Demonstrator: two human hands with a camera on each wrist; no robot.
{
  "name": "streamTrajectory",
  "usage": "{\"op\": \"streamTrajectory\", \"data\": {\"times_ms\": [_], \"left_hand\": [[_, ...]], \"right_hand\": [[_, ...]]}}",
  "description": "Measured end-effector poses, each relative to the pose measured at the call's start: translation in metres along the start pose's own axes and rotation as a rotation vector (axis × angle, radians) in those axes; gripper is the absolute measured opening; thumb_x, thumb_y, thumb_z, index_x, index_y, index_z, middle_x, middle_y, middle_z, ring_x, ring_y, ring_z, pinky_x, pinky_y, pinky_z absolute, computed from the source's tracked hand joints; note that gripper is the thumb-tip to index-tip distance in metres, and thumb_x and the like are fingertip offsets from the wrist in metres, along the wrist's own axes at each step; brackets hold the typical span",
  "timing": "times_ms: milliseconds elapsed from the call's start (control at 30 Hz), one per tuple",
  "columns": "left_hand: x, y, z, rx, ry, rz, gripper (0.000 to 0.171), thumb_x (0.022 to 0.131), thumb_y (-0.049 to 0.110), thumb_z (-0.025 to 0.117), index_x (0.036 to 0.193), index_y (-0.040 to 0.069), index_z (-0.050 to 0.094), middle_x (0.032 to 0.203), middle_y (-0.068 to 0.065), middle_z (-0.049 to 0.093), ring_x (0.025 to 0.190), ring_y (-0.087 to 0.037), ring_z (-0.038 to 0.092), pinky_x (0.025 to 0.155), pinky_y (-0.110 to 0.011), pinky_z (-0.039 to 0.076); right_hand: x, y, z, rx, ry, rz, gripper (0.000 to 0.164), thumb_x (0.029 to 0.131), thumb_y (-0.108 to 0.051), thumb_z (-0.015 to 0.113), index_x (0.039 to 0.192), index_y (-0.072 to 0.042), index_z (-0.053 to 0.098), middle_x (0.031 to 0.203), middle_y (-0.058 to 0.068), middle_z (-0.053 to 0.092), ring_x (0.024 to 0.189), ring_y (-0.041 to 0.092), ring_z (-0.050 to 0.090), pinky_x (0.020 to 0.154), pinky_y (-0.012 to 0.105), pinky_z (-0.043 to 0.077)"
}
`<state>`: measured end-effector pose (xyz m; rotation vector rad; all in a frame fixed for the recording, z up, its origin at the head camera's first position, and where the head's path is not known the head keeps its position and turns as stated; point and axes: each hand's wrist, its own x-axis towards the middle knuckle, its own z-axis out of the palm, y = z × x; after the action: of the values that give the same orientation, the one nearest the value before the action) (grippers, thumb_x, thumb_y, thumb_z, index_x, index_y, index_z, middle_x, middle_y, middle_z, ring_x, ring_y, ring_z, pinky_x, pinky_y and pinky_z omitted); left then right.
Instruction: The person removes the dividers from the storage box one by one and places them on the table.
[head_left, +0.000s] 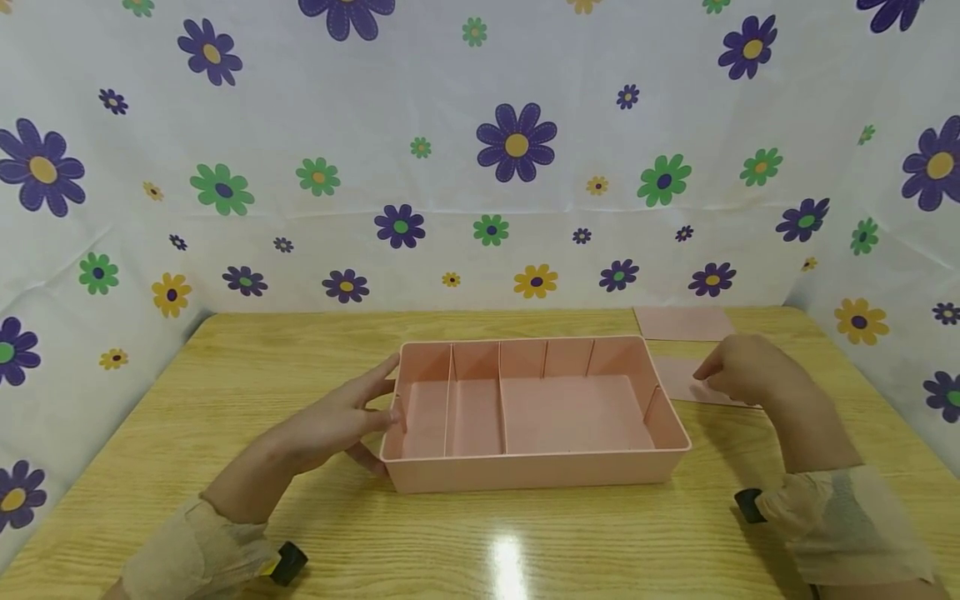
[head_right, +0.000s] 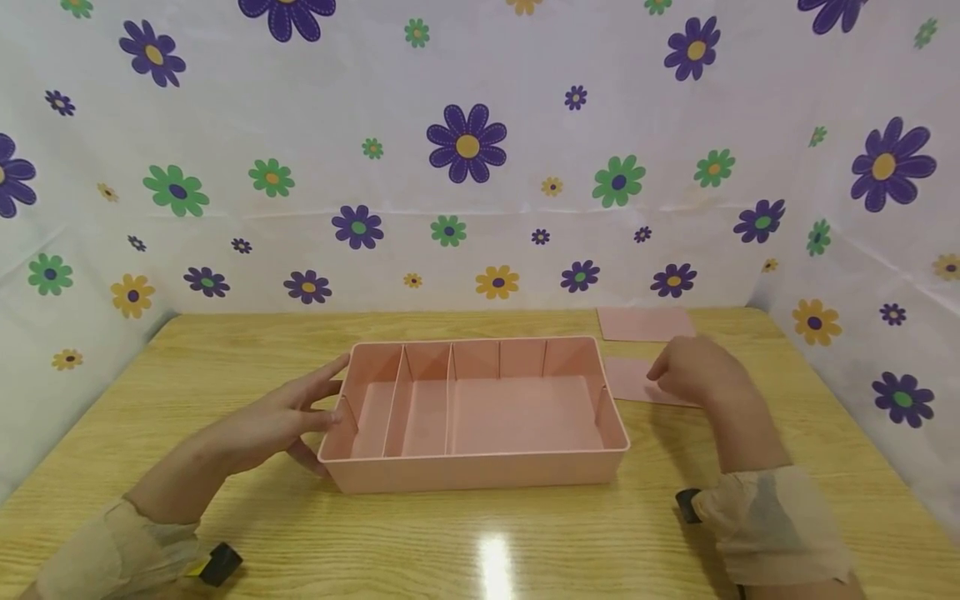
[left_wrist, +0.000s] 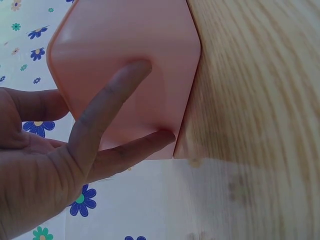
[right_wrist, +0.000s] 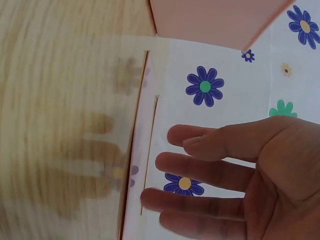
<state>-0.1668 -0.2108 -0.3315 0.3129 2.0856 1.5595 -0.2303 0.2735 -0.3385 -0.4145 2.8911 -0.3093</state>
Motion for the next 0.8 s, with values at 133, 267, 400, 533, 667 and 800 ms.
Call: {"op": "streamTrajectory", "data": {"times_ms": [133, 267, 400, 533, 667, 800], "left_hand": [[0.0, 0.0, 0.0, -0.002, 0.0, -0.001, 0.071, 0.095, 0.008, 0.044, 0.147, 0.036, 0.006, 0.151, -0.013, 0.015, 0.119, -0.039, 0.043, 0.062, -0.053, 0.054], [0.001, 0.0, 0.001, 0.001, 0.006, -0.003, 0.071, 0.095, 0.007, 0.044, 0.147, 0.036, 0.006, 0.151, -0.013, 0.016, 0.119, -0.039, 0.043, 0.062, -0.053, 0.054], [0.001, 0.0, 0.001, 0.005, 0.006, -0.001, 0.071, 0.095, 0.007, 0.044, 0.147, 0.037, 0.006, 0.15, -0.013, 0.017, 0.117, -0.039, 0.045, 0.062, -0.053, 0.054], [0.0, 0.001, 0.001, 0.01, 0.005, -0.004, 0.071, 0.095, 0.008, 0.045, 0.147, 0.037, 0.006, 0.15, -0.013, 0.017, 0.115, -0.038, 0.045, 0.062, -0.053, 0.054], [0.0, 0.002, 0.001, 0.013, 0.006, -0.008, 0.071, 0.094, 0.008, 0.045, 0.147, 0.037, 0.006, 0.15, -0.013, 0.017, 0.116, -0.038, 0.045, 0.063, -0.054, 0.054], [-0.001, 0.002, 0.001, 0.01, 0.006, -0.009, 0.072, 0.094, 0.007, 0.045, 0.147, 0.036, 0.006, 0.151, -0.013, 0.016, 0.117, -0.039, 0.044, 0.063, -0.054, 0.054]], "right_hand": [[0.002, -0.002, 0.005, -0.048, -0.038, -0.029, 0.018, 0.081, -0.014, 0.059, 0.089, -0.007, 0.072, 0.09, 0.011, 0.068, 0.084, 0.029, 0.06, 0.077, 0.049, 0.051], [0.002, 0.0, 0.007, -0.094, -0.058, -0.039, 0.02, 0.082, -0.012, 0.055, 0.091, -0.006, 0.071, 0.093, 0.014, 0.067, 0.092, 0.036, 0.059, 0.082, 0.052, 0.048], [0.002, 0.003, 0.009, -0.085, -0.062, -0.026, 0.023, 0.082, -0.01, 0.052, 0.095, -0.004, 0.07, 0.097, 0.017, 0.066, 0.096, 0.039, 0.057, 0.084, 0.053, 0.047], [0.004, 0.004, 0.011, -0.078, -0.061, -0.009, 0.028, 0.082, -0.006, 0.048, 0.1, -0.002, 0.068, 0.102, 0.021, 0.064, 0.1, 0.041, 0.055, 0.087, 0.054, 0.046], [0.005, 0.004, 0.014, -0.06, -0.063, 0.01, 0.031, 0.084, -0.005, 0.045, 0.107, 0.0, 0.065, 0.109, 0.025, 0.061, 0.105, 0.043, 0.051, 0.09, 0.055, 0.043], [0.004, 0.005, 0.014, -0.043, -0.065, 0.021, 0.03, 0.09, -0.008, 0.044, 0.111, 0.001, 0.063, 0.112, 0.027, 0.059, 0.108, 0.046, 0.048, 0.092, 0.057, 0.041]]}}
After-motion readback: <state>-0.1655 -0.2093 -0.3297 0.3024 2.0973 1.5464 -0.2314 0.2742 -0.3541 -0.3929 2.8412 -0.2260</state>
